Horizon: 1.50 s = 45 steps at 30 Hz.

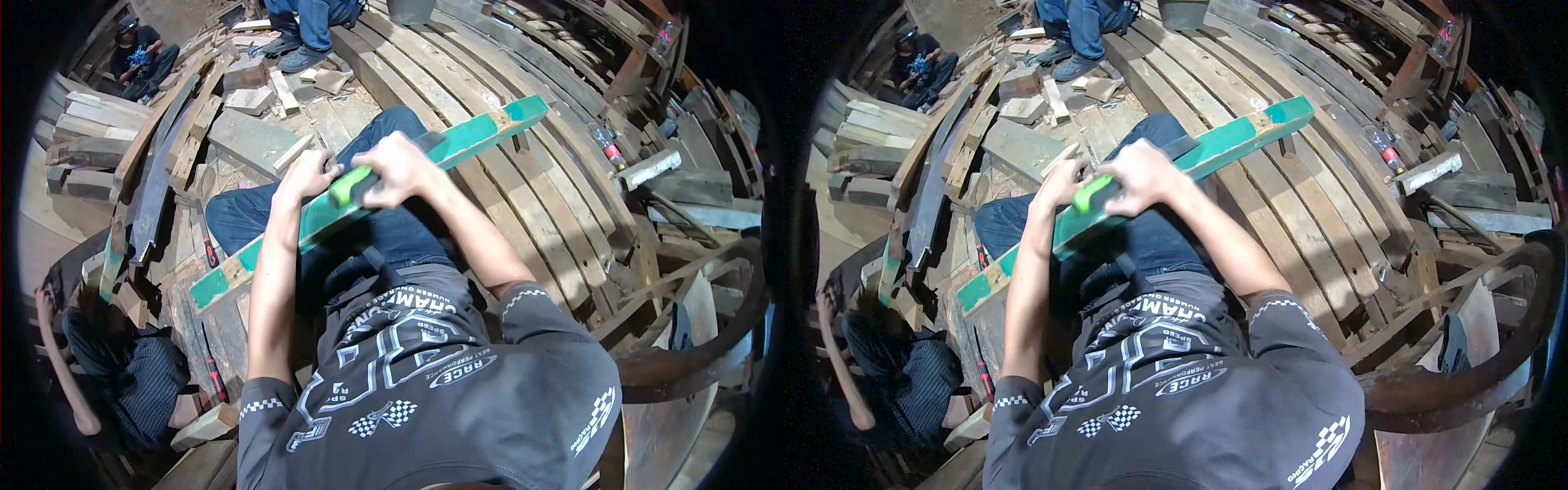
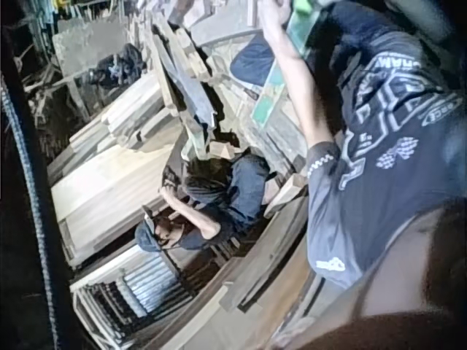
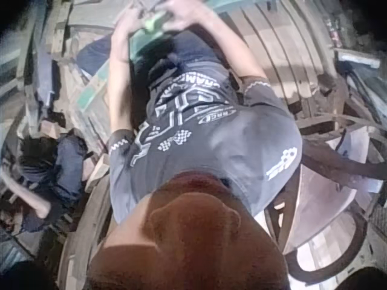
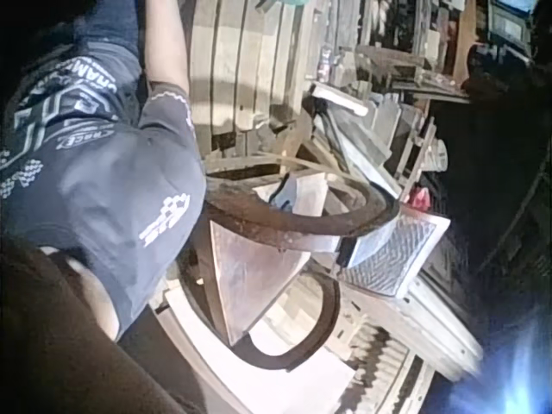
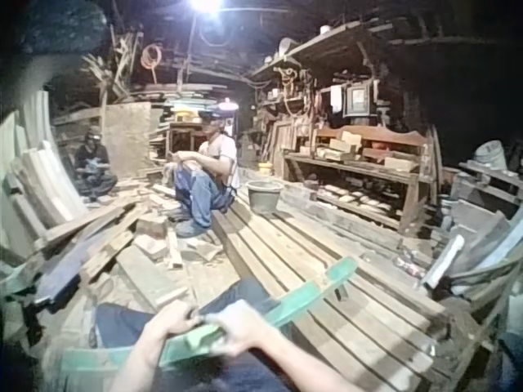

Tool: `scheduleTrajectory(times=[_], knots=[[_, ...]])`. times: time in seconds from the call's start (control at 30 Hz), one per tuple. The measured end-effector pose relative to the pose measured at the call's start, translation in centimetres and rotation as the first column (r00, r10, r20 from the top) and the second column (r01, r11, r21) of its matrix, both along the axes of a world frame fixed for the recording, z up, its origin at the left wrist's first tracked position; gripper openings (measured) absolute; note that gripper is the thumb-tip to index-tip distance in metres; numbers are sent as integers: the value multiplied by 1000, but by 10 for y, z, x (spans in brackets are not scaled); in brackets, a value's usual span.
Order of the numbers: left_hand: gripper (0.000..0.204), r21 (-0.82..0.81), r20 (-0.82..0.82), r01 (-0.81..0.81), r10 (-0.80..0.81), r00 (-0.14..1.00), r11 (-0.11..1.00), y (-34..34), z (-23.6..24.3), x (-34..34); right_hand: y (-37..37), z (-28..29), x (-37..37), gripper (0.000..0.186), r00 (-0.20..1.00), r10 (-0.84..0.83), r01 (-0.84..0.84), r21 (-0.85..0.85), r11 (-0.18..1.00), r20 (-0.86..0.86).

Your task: The person holds a wooden plank across their lap and scrapes the surface of the plank using a chisel.

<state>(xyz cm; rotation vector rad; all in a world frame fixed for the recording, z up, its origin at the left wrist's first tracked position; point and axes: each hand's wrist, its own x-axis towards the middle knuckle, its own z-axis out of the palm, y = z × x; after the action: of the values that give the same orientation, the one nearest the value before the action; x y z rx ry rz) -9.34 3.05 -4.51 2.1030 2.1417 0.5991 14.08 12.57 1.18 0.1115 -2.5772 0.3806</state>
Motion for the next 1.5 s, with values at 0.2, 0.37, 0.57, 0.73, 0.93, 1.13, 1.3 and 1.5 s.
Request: scheduleTrajectory(times=[0.2, 0.37, 0.57, 0.73, 0.93, 1.13, 1.3, 1.5], knots=[[29, 28, -5, 12, -11, 1000, 1000, 1, 8, 10, 14, -1, 2, 43, 990, 4, -13, -65, 998, -141], [32, -58, -6, -15, 15, 1000, 998, 2, -2, 1, 19, 4, 5, 38, 988, 41, -46, -34, 998, -147], [26, 22, -1, 104, -104, 995, 994, 3, -6, -7, 1, 5, -10, 37, 996, 55, -64, -124, 990, -77], [29, 24, 45, 4, -5, 999, 1000, -3, -1, 5, 15, 9, 6, 44, 989, -137, 138, -18, 990, 59], [29, 29, 64, 6, -8, 998, 1000, 0, 7, 11, 3, 3, 6, 48, 995, 1, -1, 2, 1000, 103], [32, 29, 90, -14, 11, 996, 999, -2, 7, 11, 46, 5, 14, 41, 970, -211, 209, -24, 978, -122], [32, -8, 104, -27, 28, 994, 1000, -1, 8, 12, 11, 0, 6, 49, 996, 64, -65, 14, 998, 65], [32, 20, 47, -10, 9, 999, 1000, 2, 6, 10, 58, 3, 10, 45, 982, -185, 182, -58, 982, -41]])
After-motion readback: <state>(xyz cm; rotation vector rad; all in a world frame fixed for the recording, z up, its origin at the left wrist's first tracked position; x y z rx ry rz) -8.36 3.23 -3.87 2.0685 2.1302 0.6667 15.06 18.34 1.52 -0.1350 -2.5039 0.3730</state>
